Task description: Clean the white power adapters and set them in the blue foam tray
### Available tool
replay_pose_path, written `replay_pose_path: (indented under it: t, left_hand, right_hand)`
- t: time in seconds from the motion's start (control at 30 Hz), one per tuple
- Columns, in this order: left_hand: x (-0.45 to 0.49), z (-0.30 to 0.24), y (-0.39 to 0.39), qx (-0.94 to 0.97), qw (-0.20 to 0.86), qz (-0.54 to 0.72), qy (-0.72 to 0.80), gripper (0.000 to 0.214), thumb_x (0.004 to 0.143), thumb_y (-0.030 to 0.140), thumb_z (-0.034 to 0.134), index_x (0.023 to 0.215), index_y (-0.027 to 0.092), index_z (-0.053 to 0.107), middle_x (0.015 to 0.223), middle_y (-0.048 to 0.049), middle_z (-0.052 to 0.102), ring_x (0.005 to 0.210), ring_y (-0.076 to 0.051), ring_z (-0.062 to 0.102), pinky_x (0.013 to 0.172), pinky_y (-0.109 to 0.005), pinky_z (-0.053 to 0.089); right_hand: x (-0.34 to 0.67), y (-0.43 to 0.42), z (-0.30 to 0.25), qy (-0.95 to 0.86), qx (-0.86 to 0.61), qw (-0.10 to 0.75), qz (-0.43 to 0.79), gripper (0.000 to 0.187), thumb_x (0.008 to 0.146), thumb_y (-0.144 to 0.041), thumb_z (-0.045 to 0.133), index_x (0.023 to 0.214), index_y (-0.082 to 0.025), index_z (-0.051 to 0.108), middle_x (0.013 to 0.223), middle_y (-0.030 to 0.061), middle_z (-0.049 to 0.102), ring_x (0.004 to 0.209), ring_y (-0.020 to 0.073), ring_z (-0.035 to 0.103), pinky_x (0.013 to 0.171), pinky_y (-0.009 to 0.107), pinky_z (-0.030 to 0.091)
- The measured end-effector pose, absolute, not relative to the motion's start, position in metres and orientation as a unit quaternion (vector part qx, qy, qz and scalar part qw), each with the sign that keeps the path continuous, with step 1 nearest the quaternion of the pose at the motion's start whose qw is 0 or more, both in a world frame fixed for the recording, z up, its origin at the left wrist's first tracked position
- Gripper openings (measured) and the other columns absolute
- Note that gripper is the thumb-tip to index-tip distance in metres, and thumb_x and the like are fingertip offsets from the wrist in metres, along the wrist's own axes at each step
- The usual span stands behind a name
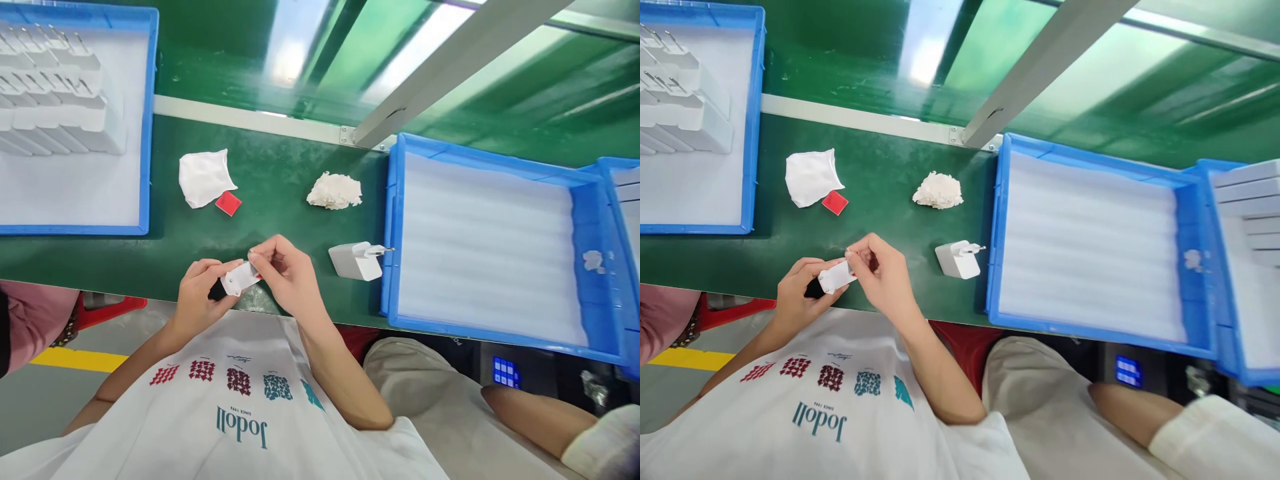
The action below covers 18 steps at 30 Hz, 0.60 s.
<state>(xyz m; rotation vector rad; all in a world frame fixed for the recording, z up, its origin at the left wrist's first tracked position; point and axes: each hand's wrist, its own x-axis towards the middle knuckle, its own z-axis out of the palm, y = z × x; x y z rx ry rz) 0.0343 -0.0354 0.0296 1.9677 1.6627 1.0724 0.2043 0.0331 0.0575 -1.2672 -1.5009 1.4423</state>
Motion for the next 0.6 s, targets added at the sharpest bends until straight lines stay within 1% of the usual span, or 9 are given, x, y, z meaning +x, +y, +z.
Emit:
replay_pose_path:
  t: [0.13, 0.2, 0.3, 0.37, 0.43, 0.6]
  left_hand:
    - [0.037, 0.029, -0.038, 0.681, 0.162, 0.376, 0.608, 0.031, 0.082, 0.021, 0.074, 0.112, 0.023, 0.068, 0.095, -0.0016, 0.073, 0.084, -0.017, 0.067, 0.074, -0.029, 0.051]
    - [0.038, 0.028, -0.038, 0.685, 0.159, 0.376, 0.603, 0.033, 0.081, 0.021, 0.075, 0.114, 0.023, 0.068, 0.095, -0.0015, 0.073, 0.085, -0.017, 0.067, 0.075, -0.029, 0.051]
    - [0.037, 0.028, -0.037, 0.693, 0.164, 0.373, 0.595, 0.035, 0.082, 0.022, 0.075, 0.115, 0.023, 0.067, 0.093, -0.001, 0.073, 0.085, -0.017, 0.066, 0.075, -0.028, 0.051]
    - [0.036, 0.028, -0.037, 0.691, 0.169, 0.37, 0.597, 0.032, 0.083, 0.023, 0.074, 0.114, 0.023, 0.068, 0.091, -0.0008, 0.072, 0.084, -0.017, 0.066, 0.074, -0.029, 0.05]
    - [0.036, 0.029, -0.036, 0.691, 0.17, 0.37, 0.597, 0.03, 0.083, 0.023, 0.073, 0.114, 0.023, 0.068, 0.092, -0.0013, 0.072, 0.084, -0.017, 0.066, 0.074, -0.03, 0.05]
    - [0.036, 0.03, -0.036, 0.686, 0.178, 0.361, 0.606, 0.028, 0.085, 0.026, 0.072, 0.113, 0.023, 0.068, 0.097, -0.0027, 0.074, 0.086, -0.018, 0.066, 0.076, -0.031, 0.05]
  right_hand:
    - [0.206, 0.035, 0.053, -0.549, -0.491, 0.407, 0.541, 0.015, 0.091, -0.035, 0.064, 0.085, -0.021, 0.062, 0.069, -0.0034, 0.057, 0.062, 0.0114, 0.054, 0.06, 0.026, 0.05]
    - [0.214, 0.025, 0.056, -0.548, -0.483, 0.397, 0.555, 0.017, 0.091, -0.037, 0.065, 0.086, -0.021, 0.064, 0.07, -0.0026, 0.058, 0.063, 0.0118, 0.055, 0.06, 0.026, 0.051]
    - [0.222, 0.013, 0.059, -0.572, -0.48, 0.358, 0.561, 0.017, 0.092, -0.036, 0.065, 0.084, -0.021, 0.065, 0.068, -0.0025, 0.059, 0.061, 0.0113, 0.054, 0.057, 0.025, 0.049]
    - [0.219, 0.014, 0.056, -0.571, -0.479, 0.353, 0.565, 0.017, 0.093, -0.035, 0.064, 0.083, -0.021, 0.064, 0.067, -0.0027, 0.059, 0.06, 0.0111, 0.055, 0.057, 0.025, 0.048]
    - [0.212, 0.022, 0.049, -0.559, -0.483, 0.366, 0.566, 0.017, 0.092, -0.036, 0.064, 0.084, -0.021, 0.063, 0.068, -0.0028, 0.06, 0.061, 0.0113, 0.056, 0.058, 0.025, 0.048]
    - [0.201, 0.036, 0.033, -0.536, -0.511, 0.424, 0.522, 0.021, 0.09, -0.042, 0.067, 0.085, -0.021, 0.062, 0.072, -0.0024, 0.061, 0.064, 0.0116, 0.056, 0.061, 0.026, 0.05]
